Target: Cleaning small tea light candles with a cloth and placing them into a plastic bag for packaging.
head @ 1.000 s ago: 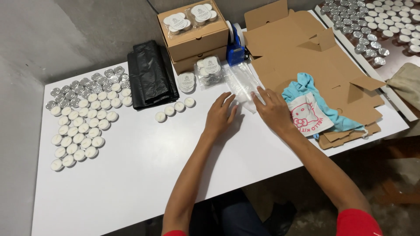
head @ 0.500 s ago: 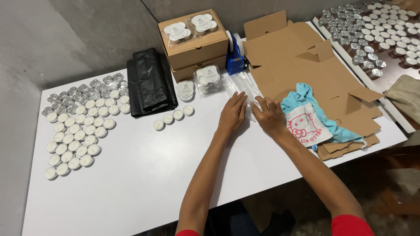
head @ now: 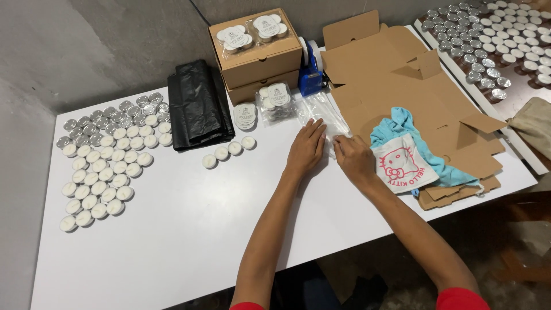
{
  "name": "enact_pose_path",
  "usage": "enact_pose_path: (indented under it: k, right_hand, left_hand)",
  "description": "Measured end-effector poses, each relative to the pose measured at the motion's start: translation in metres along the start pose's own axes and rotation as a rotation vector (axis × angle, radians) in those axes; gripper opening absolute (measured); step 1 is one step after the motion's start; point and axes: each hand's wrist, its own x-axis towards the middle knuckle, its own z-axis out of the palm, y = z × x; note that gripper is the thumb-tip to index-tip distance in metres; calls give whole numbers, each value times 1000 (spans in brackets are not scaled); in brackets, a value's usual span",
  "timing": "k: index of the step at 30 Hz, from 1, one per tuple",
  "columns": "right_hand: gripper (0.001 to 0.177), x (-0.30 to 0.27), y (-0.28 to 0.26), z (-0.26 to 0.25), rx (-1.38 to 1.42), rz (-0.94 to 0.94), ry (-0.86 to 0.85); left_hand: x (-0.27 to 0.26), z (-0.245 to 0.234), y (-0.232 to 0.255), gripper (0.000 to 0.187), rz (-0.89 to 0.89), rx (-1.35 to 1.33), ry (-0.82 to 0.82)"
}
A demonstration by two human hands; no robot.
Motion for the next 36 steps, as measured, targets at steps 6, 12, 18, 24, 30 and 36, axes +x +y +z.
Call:
enact_pose_path:
  k: [6,12,18,24,30,36]
  right_hand:
    - [9,-7,10,21,260,67,-86]
    - [12,-7,2,15,198,62,-53]
    - [7,-10,4,4,242,56,-145]
    - [6,-17,2,-9,348,274,-207]
    - [9,-20,7,-7,432,311,-355]
    - [6,-16,3,-11,452,327,-437]
  left_hand:
    - [0,-4,2,43,-16,-14,-28]
    - [1,-5,4,46,-35,-24,-43]
    - [2,-5,3,48,-53,20,-102]
    - [4,2,-3,51,-76,68,-147]
    - [5,-11,6,52,-111,-3,-181]
    - [5,-11,3,54,-121,-25,-184]
